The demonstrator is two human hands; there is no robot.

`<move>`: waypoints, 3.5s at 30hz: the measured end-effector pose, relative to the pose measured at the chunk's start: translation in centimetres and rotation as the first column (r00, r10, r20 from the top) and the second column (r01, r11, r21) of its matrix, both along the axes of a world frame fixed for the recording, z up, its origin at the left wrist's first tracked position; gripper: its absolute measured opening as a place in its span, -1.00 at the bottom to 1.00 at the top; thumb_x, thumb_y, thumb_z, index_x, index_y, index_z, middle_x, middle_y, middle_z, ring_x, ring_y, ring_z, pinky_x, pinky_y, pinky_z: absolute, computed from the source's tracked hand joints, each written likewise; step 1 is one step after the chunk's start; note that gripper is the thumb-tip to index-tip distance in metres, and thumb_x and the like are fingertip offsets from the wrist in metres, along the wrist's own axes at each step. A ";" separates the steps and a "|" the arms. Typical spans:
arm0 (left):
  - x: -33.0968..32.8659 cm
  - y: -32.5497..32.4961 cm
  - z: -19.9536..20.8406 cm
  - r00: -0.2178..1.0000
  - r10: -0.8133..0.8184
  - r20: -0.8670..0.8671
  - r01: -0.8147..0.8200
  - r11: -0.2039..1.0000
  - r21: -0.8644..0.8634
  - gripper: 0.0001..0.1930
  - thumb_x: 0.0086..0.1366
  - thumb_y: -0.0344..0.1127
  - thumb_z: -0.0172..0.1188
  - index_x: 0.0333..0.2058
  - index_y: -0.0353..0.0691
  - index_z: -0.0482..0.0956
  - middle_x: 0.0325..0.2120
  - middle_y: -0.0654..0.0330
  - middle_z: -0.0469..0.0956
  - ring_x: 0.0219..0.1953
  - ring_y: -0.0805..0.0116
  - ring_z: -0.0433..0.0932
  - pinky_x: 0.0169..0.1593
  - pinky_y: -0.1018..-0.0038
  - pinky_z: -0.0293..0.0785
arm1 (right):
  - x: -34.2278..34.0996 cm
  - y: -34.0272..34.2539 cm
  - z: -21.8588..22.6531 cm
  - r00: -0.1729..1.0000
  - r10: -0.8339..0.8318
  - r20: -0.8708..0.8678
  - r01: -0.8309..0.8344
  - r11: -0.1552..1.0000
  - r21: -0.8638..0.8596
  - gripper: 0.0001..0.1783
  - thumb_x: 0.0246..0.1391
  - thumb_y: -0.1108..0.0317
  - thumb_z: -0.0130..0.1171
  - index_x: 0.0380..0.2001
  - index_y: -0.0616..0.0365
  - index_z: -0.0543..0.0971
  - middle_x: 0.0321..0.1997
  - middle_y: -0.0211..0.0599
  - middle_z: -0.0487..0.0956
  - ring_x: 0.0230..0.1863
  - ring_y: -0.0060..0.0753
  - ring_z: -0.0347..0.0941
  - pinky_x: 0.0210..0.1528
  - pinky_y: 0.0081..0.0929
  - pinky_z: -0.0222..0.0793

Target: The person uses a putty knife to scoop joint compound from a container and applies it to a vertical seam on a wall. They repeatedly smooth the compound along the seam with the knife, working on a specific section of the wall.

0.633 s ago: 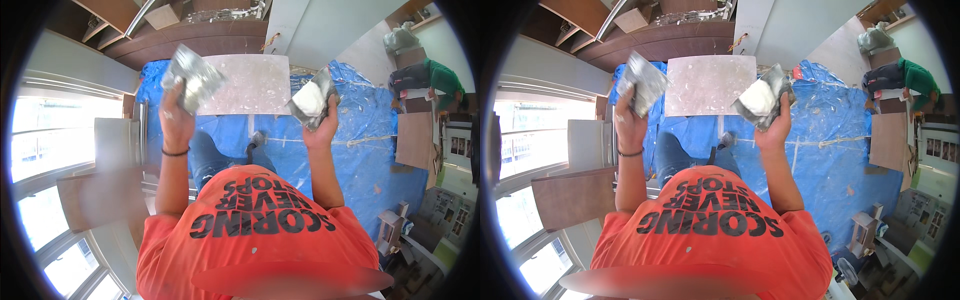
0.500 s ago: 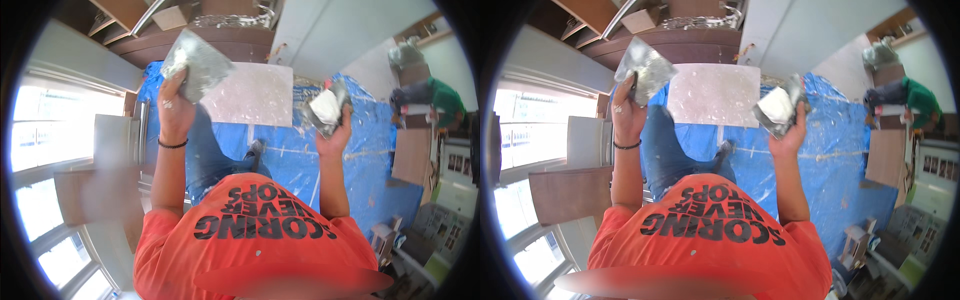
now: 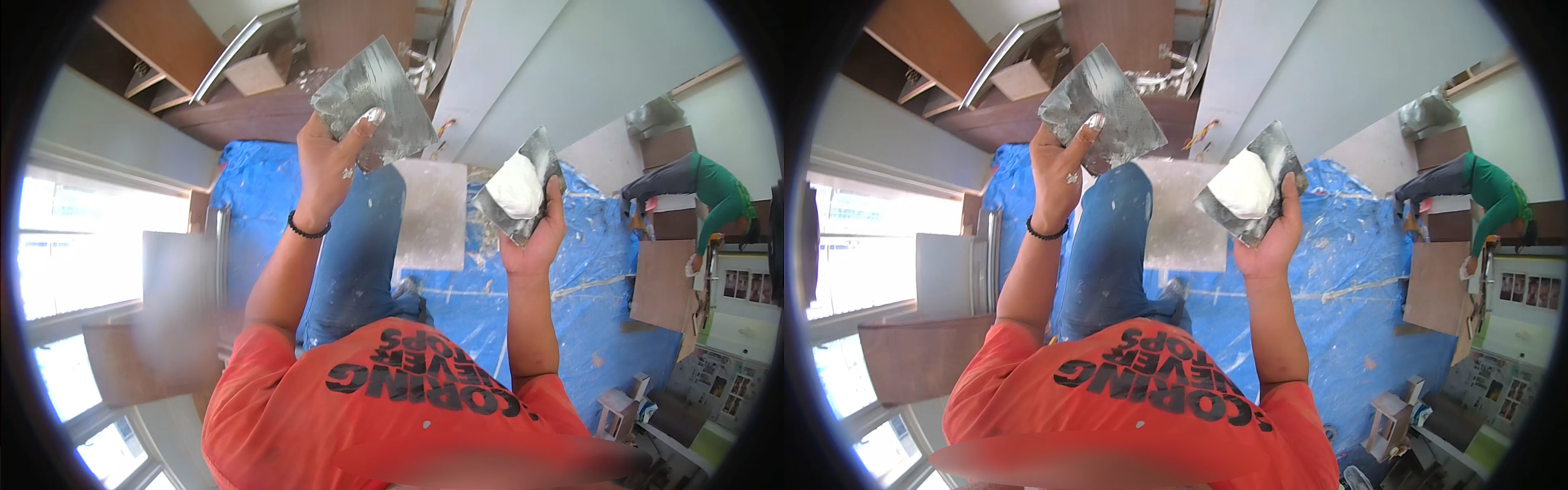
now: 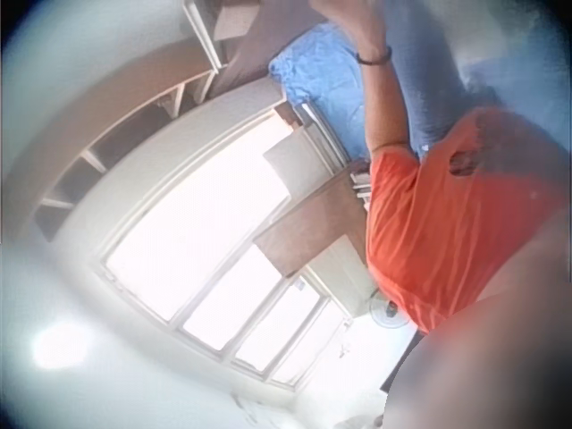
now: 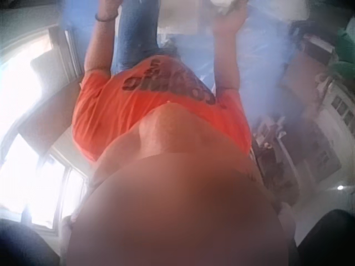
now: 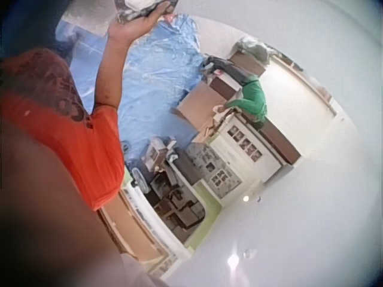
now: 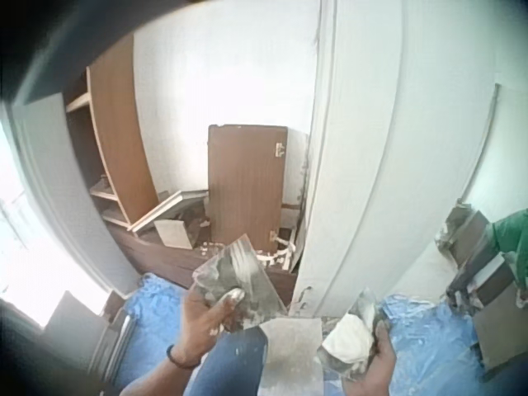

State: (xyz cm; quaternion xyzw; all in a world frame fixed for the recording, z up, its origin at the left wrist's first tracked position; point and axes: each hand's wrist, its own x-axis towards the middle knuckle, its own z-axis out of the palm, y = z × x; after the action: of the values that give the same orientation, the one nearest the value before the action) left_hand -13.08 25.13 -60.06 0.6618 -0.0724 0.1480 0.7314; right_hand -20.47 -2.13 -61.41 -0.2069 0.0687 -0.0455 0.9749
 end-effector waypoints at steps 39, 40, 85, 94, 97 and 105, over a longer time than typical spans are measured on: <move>24.6 5.8 52.9 0.800 -0.508 0.320 0.031 0.566 0.824 -0.53 0.15 -0.53 0.20 0.07 -0.12 0.58 -0.09 0.25 0.60 -0.01 0.28 0.56 0.18 0.29 0.40 | 28.7 4.9 49.9 0.941 -0.294 -0.171 0.245 0.934 -0.260 -0.55 0.42 0.16 0.03 0.21 0.23 0.44 0.15 -0.19 0.59 0.12 -0.26 0.57 0.20 -0.25 0.50; 24.4 6.0 51.6 0.900 -0.370 0.230 0.180 0.797 0.577 -0.55 0.19 -0.55 0.17 0.09 -0.16 0.57 -0.08 0.24 0.60 0.00 0.31 0.56 0.15 0.32 0.42 | 28.7 4.3 51.1 0.938 -0.308 -0.159 0.257 0.926 -0.276 -0.54 0.42 0.17 0.02 0.22 0.24 0.42 0.16 -0.18 0.59 0.14 -0.22 0.56 0.23 -0.24 0.49; 31.4 4.0 98.5 -0.067 0.797 0.600 -0.229 0.573 -0.787 -0.66 0.47 -0.47 -0.18 0.15 -0.46 0.27 0.09 0.01 0.31 -0.02 0.12 0.35 0.12 0.28 0.31 | 23.5 -8.7 51.7 0.947 -0.231 -0.221 0.123 0.901 -0.416 -0.47 0.37 -0.07 -0.05 0.26 -0.06 0.43 0.19 -0.40 0.57 0.09 -0.27 0.55 -0.04 -0.25 0.44; 34.0 2.9 106.0 -0.191 0.908 0.373 -0.326 0.300 -0.897 -0.46 0.47 -0.52 -0.12 0.37 -0.55 0.08 0.31 -0.31 0.14 0.32 -0.22 0.15 0.39 0.05 0.10 | 22.6 -9.0 51.7 0.917 -0.346 -0.197 0.241 0.877 -0.416 -0.47 0.36 -0.08 -0.04 0.23 -0.05 0.46 0.16 -0.37 0.58 0.09 -0.27 0.56 -0.01 -0.26 0.49; 34.1 -0.8 105.4 -0.257 0.845 0.469 -0.322 0.382 -0.866 -0.45 0.47 -0.54 -0.15 0.39 -0.51 0.06 0.30 -0.32 0.15 0.33 -0.21 0.15 0.41 0.04 0.07 | 22.9 -8.3 51.7 0.918 -0.355 -0.178 0.269 0.886 -0.379 -0.47 0.36 -0.07 -0.03 0.23 -0.04 0.47 0.16 -0.37 0.58 0.09 -0.28 0.57 0.00 -0.27 0.48; 34.3 4.7 101.5 -0.246 0.827 0.506 -0.303 0.430 -0.850 -0.49 0.58 -0.36 -0.21 0.41 -0.43 0.08 0.30 -0.21 0.21 0.34 -0.17 0.23 0.41 0.10 0.14 | 21.8 -8.9 50.2 0.896 -0.380 -0.228 0.299 0.898 -0.323 -0.47 0.36 -0.05 -0.04 0.24 -0.03 0.45 0.17 -0.36 0.58 0.09 -0.24 0.57 -0.02 -0.23 0.56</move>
State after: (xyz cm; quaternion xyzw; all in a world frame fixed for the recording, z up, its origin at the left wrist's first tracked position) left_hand 21.18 29.78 41.43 0.1707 -0.1385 0.8686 0.4441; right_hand 1.33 -11.05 -11.18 -0.3315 0.2370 -0.1955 0.8921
